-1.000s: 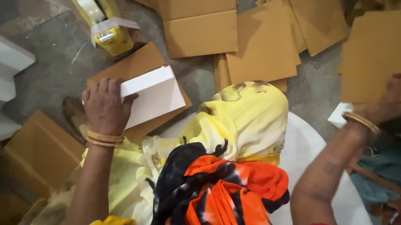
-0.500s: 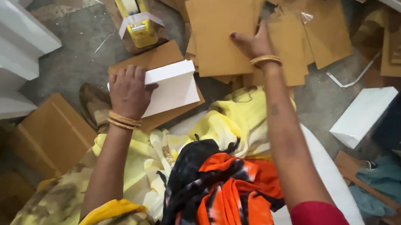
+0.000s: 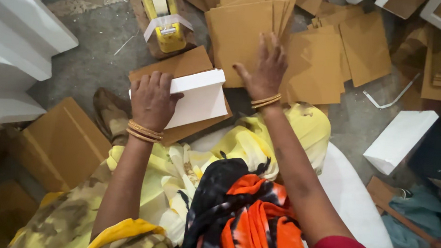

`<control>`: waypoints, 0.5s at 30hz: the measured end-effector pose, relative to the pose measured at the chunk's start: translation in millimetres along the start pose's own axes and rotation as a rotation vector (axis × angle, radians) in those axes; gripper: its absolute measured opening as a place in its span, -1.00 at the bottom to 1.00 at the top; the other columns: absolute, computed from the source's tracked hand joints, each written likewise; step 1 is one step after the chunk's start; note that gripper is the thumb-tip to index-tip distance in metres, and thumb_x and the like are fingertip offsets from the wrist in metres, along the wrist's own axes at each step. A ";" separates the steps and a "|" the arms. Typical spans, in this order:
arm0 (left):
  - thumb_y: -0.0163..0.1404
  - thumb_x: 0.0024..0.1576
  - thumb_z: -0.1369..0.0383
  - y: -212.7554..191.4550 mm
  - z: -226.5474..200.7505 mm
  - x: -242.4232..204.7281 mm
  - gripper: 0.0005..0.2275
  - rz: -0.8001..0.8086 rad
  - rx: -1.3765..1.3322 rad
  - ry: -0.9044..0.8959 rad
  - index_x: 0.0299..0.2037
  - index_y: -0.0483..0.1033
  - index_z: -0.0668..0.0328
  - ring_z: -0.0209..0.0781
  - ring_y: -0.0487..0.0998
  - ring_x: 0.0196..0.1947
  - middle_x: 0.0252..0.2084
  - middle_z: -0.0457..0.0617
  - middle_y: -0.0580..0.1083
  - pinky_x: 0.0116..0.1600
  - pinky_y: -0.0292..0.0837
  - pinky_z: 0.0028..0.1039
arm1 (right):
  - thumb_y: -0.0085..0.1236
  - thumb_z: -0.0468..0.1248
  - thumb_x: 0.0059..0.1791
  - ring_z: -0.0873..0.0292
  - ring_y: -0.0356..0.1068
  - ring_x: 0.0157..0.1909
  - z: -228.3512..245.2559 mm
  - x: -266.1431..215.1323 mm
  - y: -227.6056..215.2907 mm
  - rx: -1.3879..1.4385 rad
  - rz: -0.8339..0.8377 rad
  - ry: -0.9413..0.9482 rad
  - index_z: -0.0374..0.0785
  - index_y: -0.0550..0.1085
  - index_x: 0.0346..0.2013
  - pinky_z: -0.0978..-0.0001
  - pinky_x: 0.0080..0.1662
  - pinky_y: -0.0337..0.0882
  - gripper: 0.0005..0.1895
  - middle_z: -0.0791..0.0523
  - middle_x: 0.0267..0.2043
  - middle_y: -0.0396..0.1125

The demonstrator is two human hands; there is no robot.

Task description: The person assembles small cardboard boxes by inserting white foam inserts into brown cardboard shells and sealing them with a handheld tape dispenser. The person works one at a time, repeatedly picking up components, taping the seams, and setting the finished boxes aside.

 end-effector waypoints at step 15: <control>0.26 0.00 0.13 5.6 2.6 -6.6 -0.64 -0.010 0.009 0.007 -0.14 0.44 0.12 0.01 0.43 -0.13 -0.18 -0.01 0.43 -0.02 0.21 -0.17 | 0.61 -0.07 -0.32 -0.14 0.22 0.15 27.3 19.5 -19.7 -0.028 -0.124 0.113 -0.05 0.07 0.43 -0.09 0.08 0.24 0.18 -0.01 0.16 0.18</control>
Point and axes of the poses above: each hand's wrist, its own x-axis towards the middle knuckle, its own y-axis out of the palm, z = x × y, the point moved 6 cm from there along x, towards the middle knuckle
